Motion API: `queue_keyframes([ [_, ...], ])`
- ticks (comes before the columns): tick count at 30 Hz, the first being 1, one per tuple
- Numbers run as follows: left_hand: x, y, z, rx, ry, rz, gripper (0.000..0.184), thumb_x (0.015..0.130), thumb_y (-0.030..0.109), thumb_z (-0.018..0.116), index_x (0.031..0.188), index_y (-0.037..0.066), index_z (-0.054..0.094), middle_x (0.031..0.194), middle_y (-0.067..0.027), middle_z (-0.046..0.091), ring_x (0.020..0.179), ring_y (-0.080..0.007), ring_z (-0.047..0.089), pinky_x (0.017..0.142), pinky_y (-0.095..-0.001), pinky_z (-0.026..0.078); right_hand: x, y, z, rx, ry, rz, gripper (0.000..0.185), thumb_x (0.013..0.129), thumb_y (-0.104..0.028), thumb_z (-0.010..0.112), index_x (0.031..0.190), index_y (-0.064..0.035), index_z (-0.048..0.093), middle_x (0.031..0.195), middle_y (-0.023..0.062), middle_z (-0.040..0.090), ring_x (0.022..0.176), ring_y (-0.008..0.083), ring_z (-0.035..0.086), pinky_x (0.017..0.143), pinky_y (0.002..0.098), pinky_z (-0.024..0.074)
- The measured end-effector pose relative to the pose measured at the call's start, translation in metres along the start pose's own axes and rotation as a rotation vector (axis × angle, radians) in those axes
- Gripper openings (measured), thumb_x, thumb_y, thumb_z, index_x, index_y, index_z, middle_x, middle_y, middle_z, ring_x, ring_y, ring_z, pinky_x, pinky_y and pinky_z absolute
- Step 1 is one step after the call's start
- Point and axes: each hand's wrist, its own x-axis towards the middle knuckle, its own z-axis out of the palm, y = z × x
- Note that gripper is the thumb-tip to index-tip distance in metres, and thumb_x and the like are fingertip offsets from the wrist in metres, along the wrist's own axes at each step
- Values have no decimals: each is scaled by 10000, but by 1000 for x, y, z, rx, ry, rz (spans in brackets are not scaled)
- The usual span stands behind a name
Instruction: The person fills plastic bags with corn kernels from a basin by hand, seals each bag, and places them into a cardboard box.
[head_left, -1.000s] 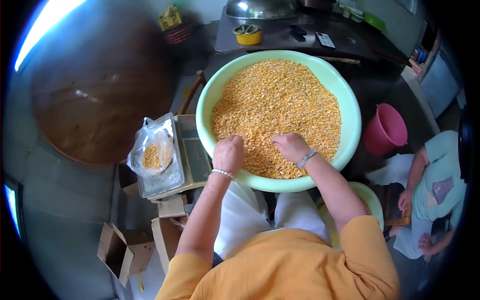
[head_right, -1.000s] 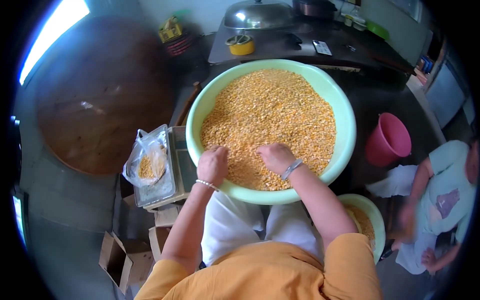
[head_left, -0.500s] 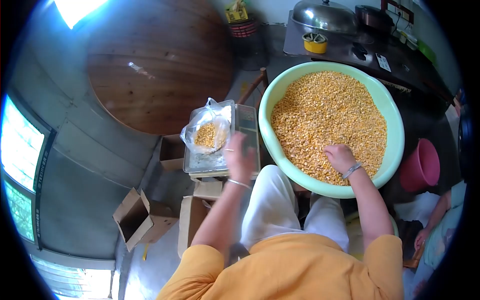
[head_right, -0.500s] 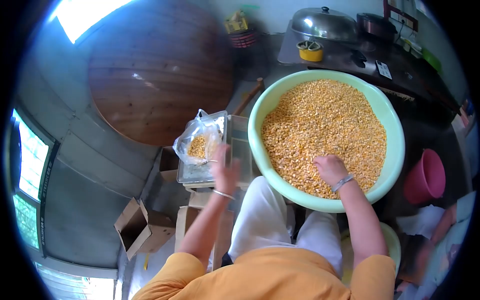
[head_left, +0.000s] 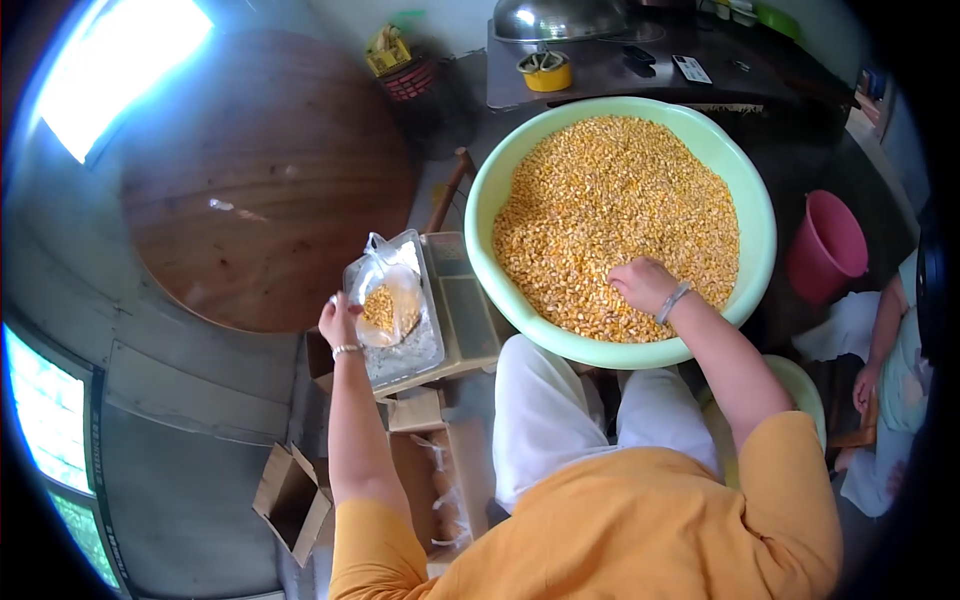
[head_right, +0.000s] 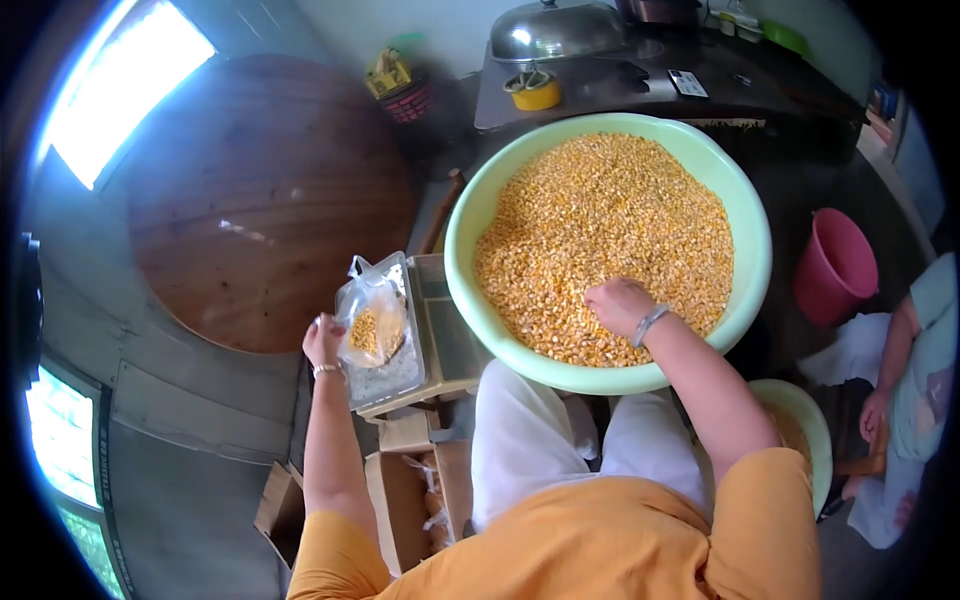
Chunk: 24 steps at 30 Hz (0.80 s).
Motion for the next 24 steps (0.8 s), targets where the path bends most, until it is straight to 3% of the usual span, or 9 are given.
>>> queue_keyframes([
  [2, 1, 20, 31, -186, -11, -220, 338, 816, 302, 679, 808, -16, 561, 650, -97, 583, 513, -166, 568, 434, -279, 470, 1, 3, 5, -5, -3, -8, 175, 815, -142, 486, 818, -80, 649, 756, 177, 637, 722, 336, 627, 702, 431, 504],
  [4, 5, 17, 60, 44, -1, -71, 400, 781, 346, 706, 825, -30, 575, 690, -107, 594, 518, -179, 573, 401, -282, 454, 0, 4, 5, 7, 1, 0, 172, 817, -146, 488, 817, -87, 650, 756, 173, 636, 727, 333, 626, 707, 433, 502],
  [7, 6, 26, 85, 430, 27, -145, 429, 736, 368, 738, 820, -27, 593, 681, -91, 592, 529, -164, 577, 376, -270, 419, -1, 5, 0, 4, 0, 19, 171, 816, -148, 489, 818, -97, 652, 769, 162, 640, 742, 327, 625, 715, 435, 497],
  [10, 11, 22, 94, 408, -5, -379, 394, 717, 355, 751, 764, -5, 600, 650, -68, 582, 491, -133, 542, 372, -262, 387, 1, 9, 4, -28, 18, 50, 165, 816, -160, 518, 850, -100, 669, 781, 137, 653, 738, 312, 624, 726, 416, 493],
  [11, 13, 18, 96, 305, -23, -441, 305, 712, 276, 761, 688, 32, 581, 591, -36, 547, 427, -105, 472, 370, -265, 361, 1, 10, 3, -25, -8, 58, 165, 818, -157, 520, 857, -99, 669, 787, 141, 654, 738, 315, 624, 728, 414, 495],
  [15, 20, 27, 98, 85, 40, -453, 250, 701, 138, 749, 608, 85, 524, 534, -1, 484, 374, -98, 388, 377, -272, 362, 3, 12, 3, -24, -56, 85, 168, 822, -160, 519, 868, -101, 671, 796, 155, 652, 737, 321, 626, 740, 409, 497],
  [18, 24, 54, 92, 84, 76, -483, 252, 694, 138, 741, 589, 81, 520, 515, -13, 471, 391, -116, 411, 383, -275, 368, 4, 11, 5, -15, -41, 91, 178, 818, -152, 489, 825, -113, 663, 786, 166, 641, 747, 323, 626, 709, 429, 502],
  [19, 32, 58, 84, 34, -8, -445, 263, 694, 146, 738, 570, 83, 515, 513, -21, 467, 408, -129, 428, 386, -277, 378, 4, 9, 2, -28, -33, 72, 178, 817, -157, 491, 828, -111, 663, 797, 164, 644, 762, 322, 629, 729, 425, 504],
  [24, 42, 119, 83, -79, -31, -518, 226, 785, 156, 664, 604, 138, 529, 532, 39, 484, 444, -111, 418, 574, -324, 354, 5, 8, 3, 7, -21, 59, 187, 814, -171, 500, 865, -114, 671, 817, 155, 650, 776, 325, 626, 739, 431, 499],
])
